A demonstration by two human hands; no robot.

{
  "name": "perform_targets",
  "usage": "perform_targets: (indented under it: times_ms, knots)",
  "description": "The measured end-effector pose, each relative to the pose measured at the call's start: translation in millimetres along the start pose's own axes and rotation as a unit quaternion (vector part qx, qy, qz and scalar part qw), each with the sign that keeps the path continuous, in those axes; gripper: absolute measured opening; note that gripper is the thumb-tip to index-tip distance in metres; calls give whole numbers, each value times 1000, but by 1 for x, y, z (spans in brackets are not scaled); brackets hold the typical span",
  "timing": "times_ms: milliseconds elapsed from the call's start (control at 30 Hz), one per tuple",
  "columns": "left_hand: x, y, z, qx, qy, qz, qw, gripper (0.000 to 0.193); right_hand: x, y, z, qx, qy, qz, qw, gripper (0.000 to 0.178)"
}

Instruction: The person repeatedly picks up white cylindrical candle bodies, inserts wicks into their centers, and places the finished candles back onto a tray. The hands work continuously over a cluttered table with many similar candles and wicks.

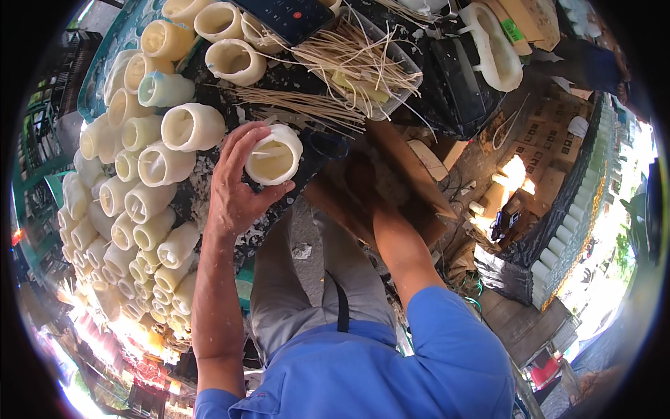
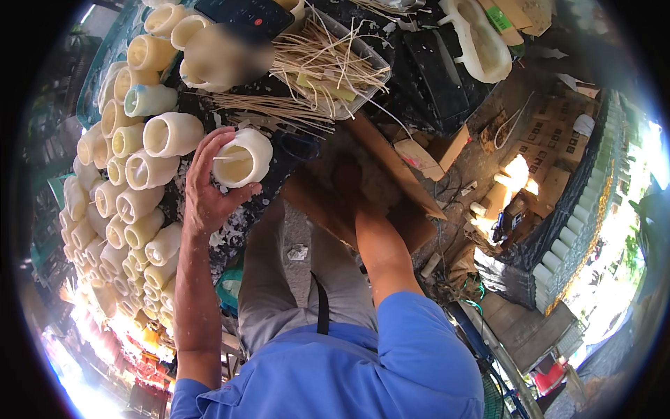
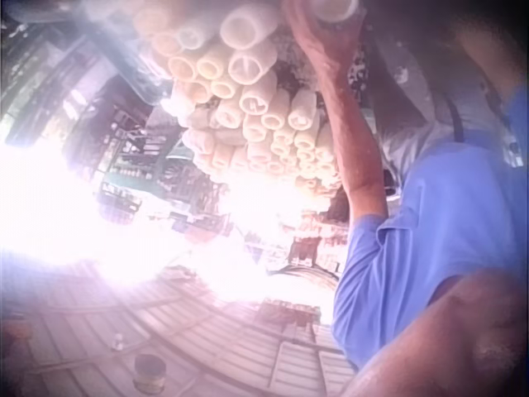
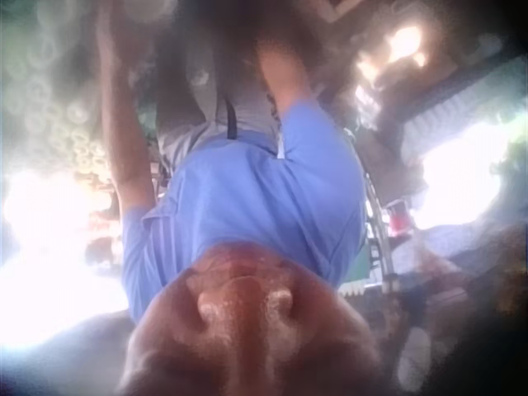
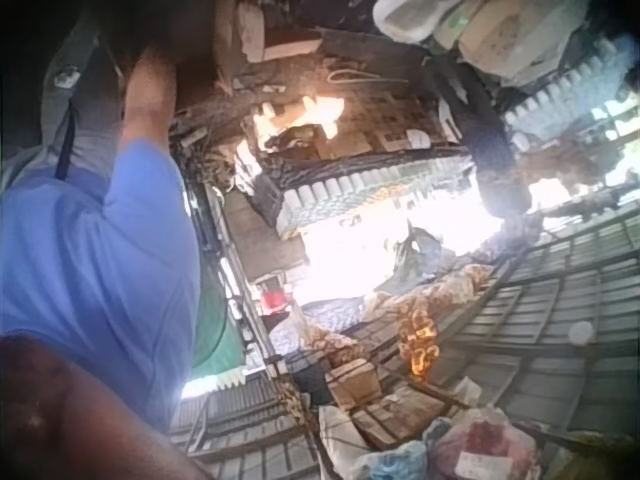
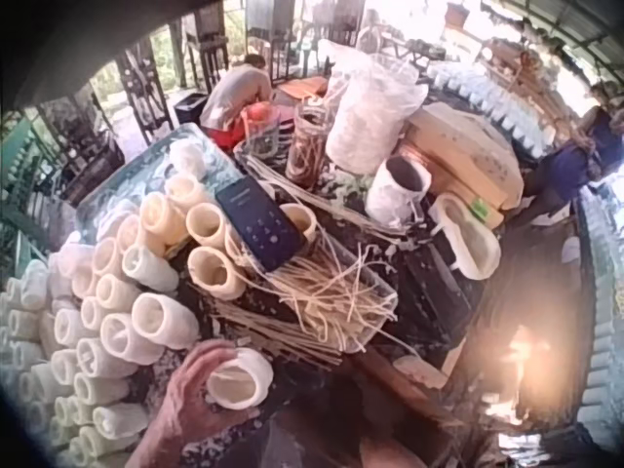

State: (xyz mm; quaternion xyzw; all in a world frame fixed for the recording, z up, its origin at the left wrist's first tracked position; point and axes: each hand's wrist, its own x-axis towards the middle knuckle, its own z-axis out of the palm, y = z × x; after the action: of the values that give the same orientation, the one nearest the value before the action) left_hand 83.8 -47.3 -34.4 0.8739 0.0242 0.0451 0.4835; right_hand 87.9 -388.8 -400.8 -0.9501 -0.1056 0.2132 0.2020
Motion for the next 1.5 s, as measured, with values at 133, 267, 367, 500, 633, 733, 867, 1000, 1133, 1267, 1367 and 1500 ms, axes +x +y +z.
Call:
perform_targets:
  times_ms: [133, 267, 367, 500, 633, 733, 867, 1000, 1133, 1267, 1367, 1500]
  knots:
    - [1, -1, 6, -44, 0, -18, 999, 96, -14, 1, 13, 141, -35, 81, 986, 34]
    - [-3, 1, 5, -32, -12, -39, 999, 102, -21, -28, 15, 142, -53, 55, 987, 30]
    - [-16, 8, -3, -22, 6, -72, 997, 107, -21, -52, -19, 149, -85, 60, 983, 27]
    - [-36, 18, -13, -34, 23, -64, 997, 105, -62, -88, -133, 407, -102, 206, 884, 25]
    - [-53, 29, -14, -49, 40, -125, 990, 91, -102, -163, -268, 603, -56, 166, 778, 27]
    - [-48, 26, -9, -110, 69, -160, 979, 86, -97, -239, -330, 526, -28, -16, 850, 20]
    - [-37, 17, 0, -194, 97, -173, 961, 85, -63, -312, -362, 208, 24, -269, 940, 18]
    - [-35, 13, 0, -212, 83, -186, 956, 81, -42, -338, -354, 59, 28, -342, 937, 11]
    - [-35, 13, -2, -220, 68, -194, 954, 74, -38, -336, -345, 61, 18, -360, 931, 12]
    - [-36, 14, -2, -209, 67, -187, 958, 69, -40, -329, -347, -14, 32, -378, 925, 16]
    - [-38, 14, -5, -196, 72, -190, 959, 66, -47, -328, -349, -38, 43, -381, 923, 25]
    - [-37, 14, -9, -181, 77, -154, 968, 67, -55, -328, -347, -72, 37, -396, 915, 34]
